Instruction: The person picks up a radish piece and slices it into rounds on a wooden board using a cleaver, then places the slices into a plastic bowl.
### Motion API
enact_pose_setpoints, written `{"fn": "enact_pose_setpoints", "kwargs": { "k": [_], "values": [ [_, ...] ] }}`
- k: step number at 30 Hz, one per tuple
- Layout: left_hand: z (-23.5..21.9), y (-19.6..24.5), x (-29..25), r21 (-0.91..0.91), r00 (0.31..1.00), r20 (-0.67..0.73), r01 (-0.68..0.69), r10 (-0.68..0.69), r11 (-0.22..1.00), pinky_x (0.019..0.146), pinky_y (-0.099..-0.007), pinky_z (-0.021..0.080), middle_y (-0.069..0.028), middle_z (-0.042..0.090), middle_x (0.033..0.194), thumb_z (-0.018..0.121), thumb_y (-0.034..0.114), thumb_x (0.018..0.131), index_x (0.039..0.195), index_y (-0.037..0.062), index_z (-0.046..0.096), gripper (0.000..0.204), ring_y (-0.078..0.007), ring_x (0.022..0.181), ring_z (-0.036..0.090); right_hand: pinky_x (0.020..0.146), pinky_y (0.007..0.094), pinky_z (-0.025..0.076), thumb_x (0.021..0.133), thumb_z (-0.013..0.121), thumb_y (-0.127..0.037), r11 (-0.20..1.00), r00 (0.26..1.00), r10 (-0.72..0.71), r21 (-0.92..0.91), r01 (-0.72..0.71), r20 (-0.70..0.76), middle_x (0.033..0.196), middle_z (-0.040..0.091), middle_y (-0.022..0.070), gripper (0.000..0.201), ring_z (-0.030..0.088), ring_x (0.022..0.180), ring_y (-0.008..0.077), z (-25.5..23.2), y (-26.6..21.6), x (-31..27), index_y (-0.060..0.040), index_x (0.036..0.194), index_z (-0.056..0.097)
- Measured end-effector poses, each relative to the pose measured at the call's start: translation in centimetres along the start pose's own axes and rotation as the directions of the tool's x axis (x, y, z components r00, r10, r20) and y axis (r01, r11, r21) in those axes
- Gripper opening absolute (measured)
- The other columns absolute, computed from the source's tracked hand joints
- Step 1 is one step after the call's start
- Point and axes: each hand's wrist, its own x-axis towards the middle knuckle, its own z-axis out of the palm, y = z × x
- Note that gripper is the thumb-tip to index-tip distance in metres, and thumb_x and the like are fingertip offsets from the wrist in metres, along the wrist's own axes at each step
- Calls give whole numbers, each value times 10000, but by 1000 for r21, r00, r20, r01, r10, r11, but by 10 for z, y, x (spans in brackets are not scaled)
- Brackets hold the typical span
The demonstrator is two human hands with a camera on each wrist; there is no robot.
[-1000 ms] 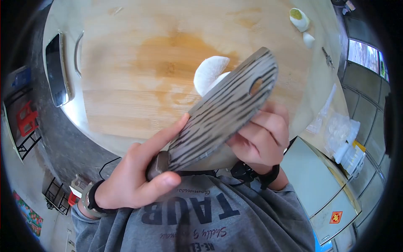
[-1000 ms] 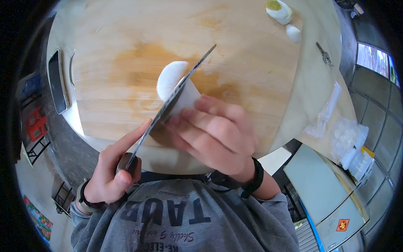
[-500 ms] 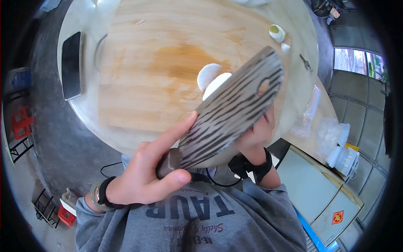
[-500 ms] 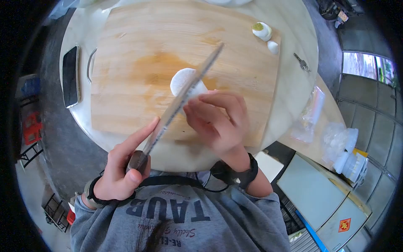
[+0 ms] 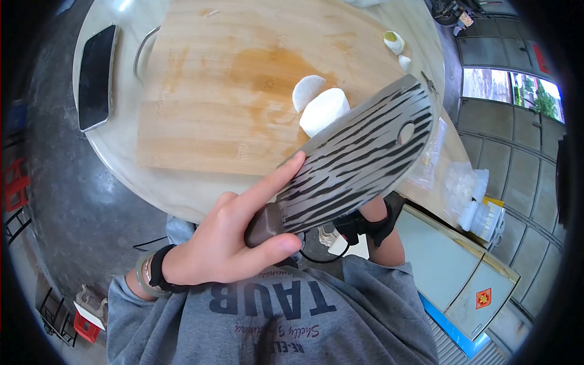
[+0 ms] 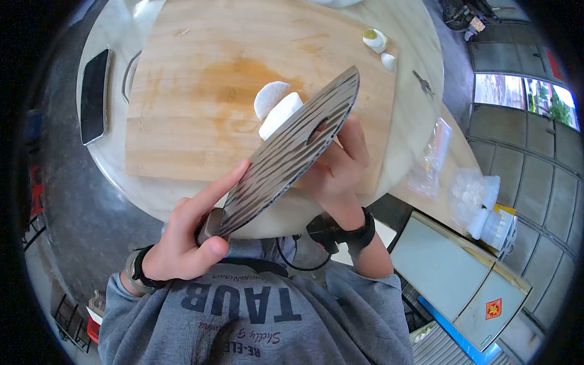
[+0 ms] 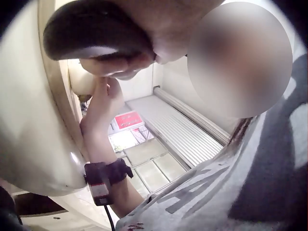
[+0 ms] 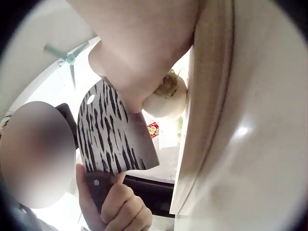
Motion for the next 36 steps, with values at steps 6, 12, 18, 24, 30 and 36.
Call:
{"fn": "enact_pose_setpoints", "kwargs": {
  "k": [6, 12, 18, 24, 30, 36],
  "values": [
    [1, -3, 3, -25, 1000, -8, -21, 21, 999, 1004, -343, 350, -231, 466, 1336, 513, 566, 875, 1415, -57, 285, 855, -281, 1234, 472, 638, 318, 472, 528, 773, -23, 999, 999, 42, 9, -42, 3, 885, 615, 81, 296, 590, 782, 242, 0, -11, 8, -59, 808, 682],
    [-2, -2, 3, -74, 1000, 15, 20, -19, 997, 1014, -329, 331, -235, 458, 1345, 515, 574, 869, 1414, -55, 289, 862, -274, 1256, 445, 637, 315, 471, 502, 776, -26, 998, 998, 60, 7, -60, 0, 874, 618, 76, 297, 589, 777, 238, -1, -13, 10, -61, 784, 687],
    [1, -6, 0, -22, 999, -25, 24, -24, 999, 687, -248, 419, -143, 591, 1024, 493, 619, 861, 1425, -45, 276, 897, -136, 785, 560, 636, 312, 470, 477, 778, -28, 998, 997, 71, -1, -71, -6, 863, 621, 71, 298, 589, 773, 235, -1, -13, 10, -62, 759, 691],
    [-4, -5, -4, -23, 999, -5, 39, -39, 999, 802, -286, 389, -171, 577, 1088, 533, 520, 859, 1426, -26, 283, 826, -211, 926, 537, 635, 308, 469, 451, 781, -30, 997, 997, 81, -6, -81, -12, 853, 623, 65, 298, 588, 769, 231, -1, -13, 13, -64, 735, 696],
    [-10, -6, -13, -8, 993, 7, 116, -116, 993, 902, -317, 371, -201, 549, 1179, 543, 536, 855, 1417, -33, 297, 838, -268, 1057, 524, 597, 287, 452, 485, 803, -24, 992, 993, 120, 26, -120, -5, 839, 617, 38, 288, 567, 728, 193, -4, -16, 21, -87, 749, 706],
    [-16, -3, -35, 9, 967, 1, 254, -254, 967, 1002, -348, 353, -231, 522, 1270, 554, 553, 850, 1408, -40, 311, 849, -325, 1188, 511, 589, 271, 484, 497, 802, -31, 1000, 1000, -15, 25, 14, 25, 849, 628, 23, 294, 576, 748, 188, -2, -10, 21, -88, 773, 716]
  ]
}}
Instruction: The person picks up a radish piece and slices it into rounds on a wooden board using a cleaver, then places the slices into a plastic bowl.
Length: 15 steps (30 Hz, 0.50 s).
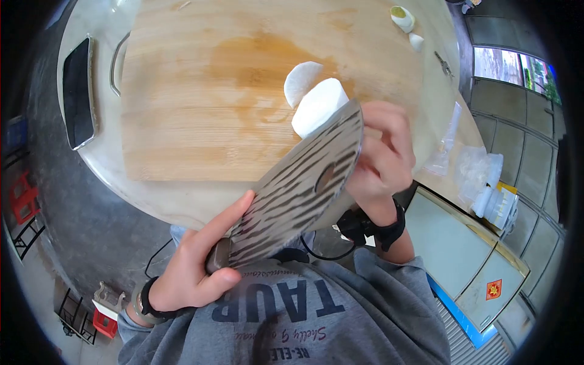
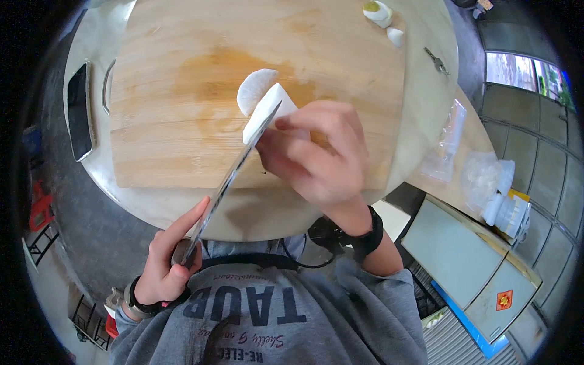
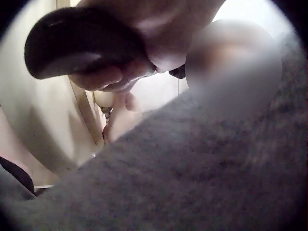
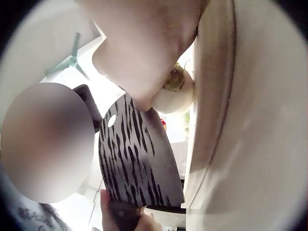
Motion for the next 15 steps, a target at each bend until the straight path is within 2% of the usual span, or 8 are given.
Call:
{"fn": "enact_pose_setpoints", "kwargs": {
  "k": [1, 7, 12, 15],
  "values": [
    [1, 2, -1, -1, 1000, -6, 20, -20, 1000, 1019, -353, 350, -236, 517, 1285, 555, 555, 850, 1406, -41, 313, 851, -334, 1210, 509, 587, 268, 489, 495, 801, -31, 1000, 1000, -27, -4, 27, -9, 847, 632, 23, 298, 578, 750, 189, 1, 1, 0, -85, 776, 717],
    [7, 21, 1, -9, 992, -34, 125, -125, 992, 953, -311, 403, -249, 520, 1276, 570, 607, 824, 1402, -56, 308, 918, -323, 1144, 567, 618, 274, 523, 515, 804, -34, 996, 995, 85, -5, -85, -59, 811, 649, 13, 280, 585, 728, 185, 3, -5, 2, -78, 777, 715],
    [2, 37, 6, 54, 978, -33, 205, -204, 977, 897, -284, 429, -246, 557, 1225, 576, 614, 816, 1399, -66, 303, 936, -306, 1072, 612, 657, 267, 557, 560, 786, -36, 997, 999, 35, 69, -37, 33, 833, 664, 14, 247, 601, 766, 182, -8, -1, 3, -106, 787, 720],
    [3, 48, 13, 68, 963, -37, 270, -268, 960, 869, -282, 444, -252, 570, 1198, 575, 619, 813, 1398, -68, 303, 943, -302, 1026, 633, 669, 266, 561, 605, 752, -10, 983, 990, 141, 113, -142, 20, 850, 667, 5, 196, 600, 778, 179, -7, -1, 4, -106, 773, 718]
  ]
}}
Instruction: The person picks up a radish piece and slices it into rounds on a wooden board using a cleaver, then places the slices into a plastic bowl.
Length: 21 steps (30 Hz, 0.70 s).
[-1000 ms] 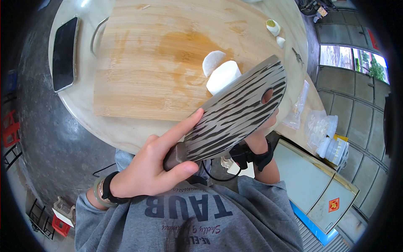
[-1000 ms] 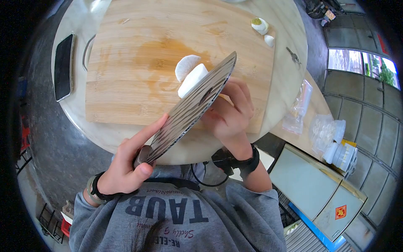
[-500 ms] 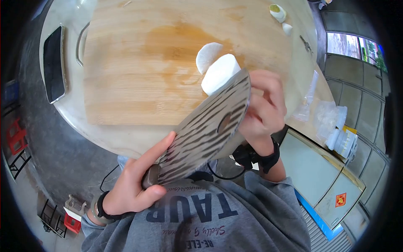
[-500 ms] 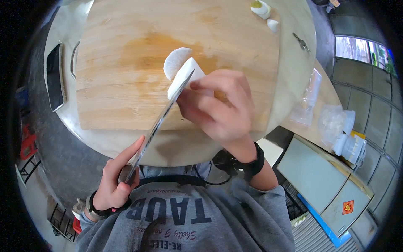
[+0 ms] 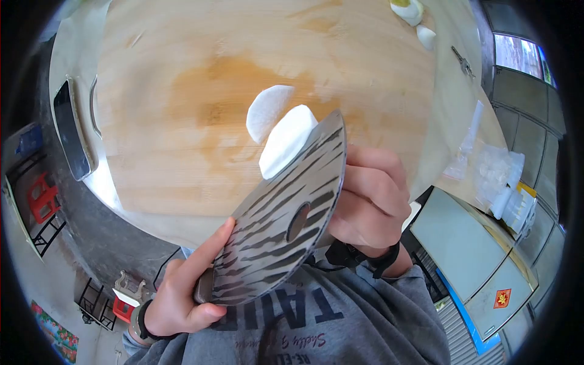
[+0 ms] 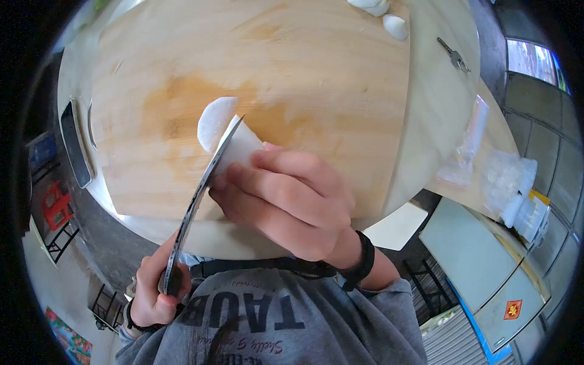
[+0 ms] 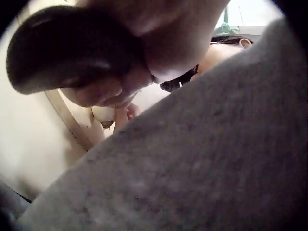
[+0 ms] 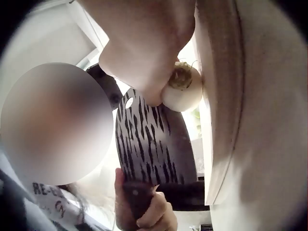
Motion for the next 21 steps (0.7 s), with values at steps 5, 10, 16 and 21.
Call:
{"fn": "enact_pose_setpoints", "kwargs": {
  "k": [5, 10, 16, 21],
  "values": [
    [0, 25, -2, 31, 994, 5, 107, -108, 994, 847, -293, 462, -262, 593, 1132, 547, 604, 832, 1399, -65, 300, 910, -330, 981, 645, 593, 250, 539, 579, 775, -19, 999, 999, -45, 2, 45, -1, 798, 662, 1, 184, 605, 722, 172, -1, 9, 2, -87, 733, 701],
    [8, 35, 8, 105, 996, -62, 68, -62, 992, 917, -332, 433, -245, 575, 1183, 497, 552, 875, 1399, -42, 322, 811, -316, 1052, 608, 550, 237, 511, 552, 783, -23, 1000, 998, 10, 26, -9, -57, 749, 642, 1, 206, 597, 683, 162, 2, 8, 3, -70, 730, 692],
    [12, 65, 42, 8, 986, -68, 151, -150, 988, 459, -210, 394, 19, 442, 580, 399, 390, 981, 1351, -2, 420, 539, -49, 495, 464, 592, 254, 482, 556, 774, -45, 995, 994, -93, 14, 94, -63, 833, 646, -10, 251, 565, 698, 167, 5, 4, -4, -89, 792, 702],
    [23, 65, 35, 159, 997, -80, 30, -18, 987, 409, -233, 387, 5, 441, 578, 408, 434, 975, 1345, -13, 407, 581, -73, 430, 436, 610, 305, 465, 577, 786, -40, 997, 987, -64, 34, 69, -145, 776, 611, 16, 239, 559, 709, 205, 7, 4, -3, -73, 788, 680]
  ]
}}
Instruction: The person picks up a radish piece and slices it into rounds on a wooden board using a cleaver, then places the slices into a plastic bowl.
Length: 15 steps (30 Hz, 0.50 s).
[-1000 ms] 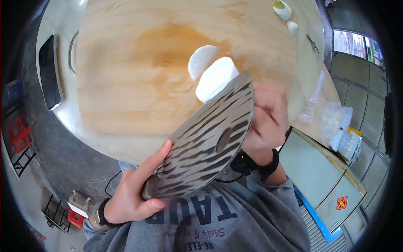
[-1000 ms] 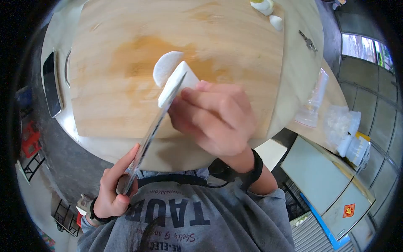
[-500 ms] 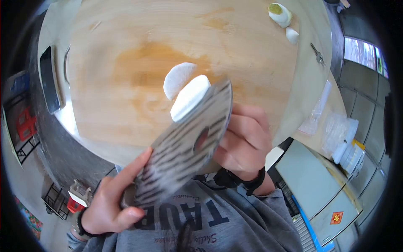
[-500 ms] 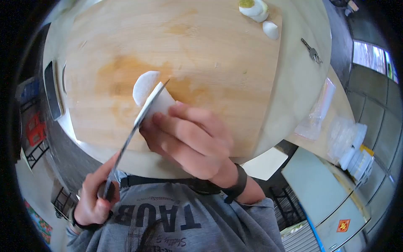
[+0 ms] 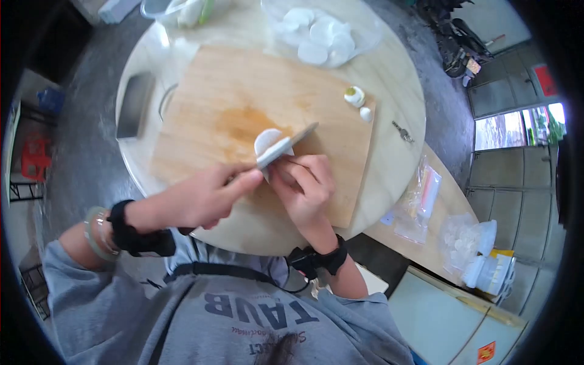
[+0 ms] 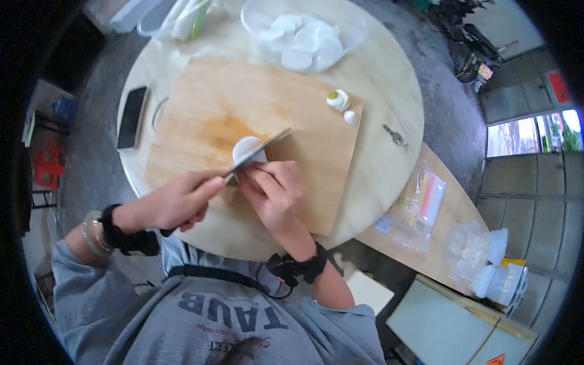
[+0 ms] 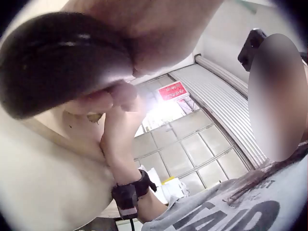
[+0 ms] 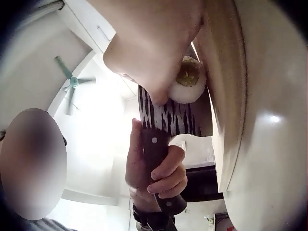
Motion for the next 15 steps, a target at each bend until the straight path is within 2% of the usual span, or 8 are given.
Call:
{"fn": "enact_pose_setpoints", "kwargs": {
  "k": [4, 5, 8, 9, 12, 15],
  "values": [
    [5, -14, -2, 1, 995, 9, -96, 96, 995, 408, -234, 391, 7, 437, 576, 410, 433, 975, 1351, -26, 383, 594, -71, 435, 439, 646, 341, 467, 574, 818, -98, 996, 996, 85, 3, -85, 6, 842, 581, 56, 295, 554, 770, 248, -6, -4, -3, -62, 801, 632],
    [6, -18, -3, -11, 994, 12, -108, 108, 994, 406, -232, 389, 8, 435, 574, 410, 427, 977, 1353, -29, 377, 592, -70, 434, 436, 682, 361, 475, 573, 827, -129, 996, 996, 87, -16, -87, 27, 920, 568, 80, 389, 556, 829, 274, -6, -3, -4, -61, 889, 611],
    [3, -26, -10, -90, 992, 23, -121, 123, 989, 398, -224, 374, 10, 430, 566, 411, 406, 983, 1355, -29, 372, 573, -67, 423, 419, 707, 369, 485, 596, 819, -138, 992, 992, 115, -63, -112, 57, 971, 555, 95, 459, 560, 851, 290, -6, -5, -2, -58, 980, 582],
    [2, -29, -13, -121, 992, 30, -115, 119, 986, 395, -220, 368, 10, 428, 563, 411, 398, 986, 1355, -28, 372, 565, -67, 419, 412, 741, 377, 495, 616, 811, -142, 988, 986, 133, -91, -124, 101, 1013, 551, 106, 518, 574, 894, 306, -8, -3, -2, -61, 1059, 554],
    [-4, -38, -18, -144, 986, 68, -138, 149, 980, 387, -214, 353, 9, 422, 553, 401, 384, 993, 1358, -22, 371, 546, -64, 407, 396, 764, 384, 498, 628, 804, -147, 973, 967, 228, -58, -223, 113, 1046, 553, 109, 537, 581, 935, 309, -11, -4, -1, -62, 1090, 545],
    [-8, -49, -26, -33, 980, -3, -200, 200, 979, 380, -222, 335, 13, 417, 556, 445, 382, 977, 1375, -23, 353, 574, -61, 407, 397, 762, 395, 510, 658, 791, -214, 957, 951, 257, -184, -226, 171, 1089, 557, 105, 554, 591, 974, 303, -20, -6, 0, -77, 1132, 538]
  ]
}}
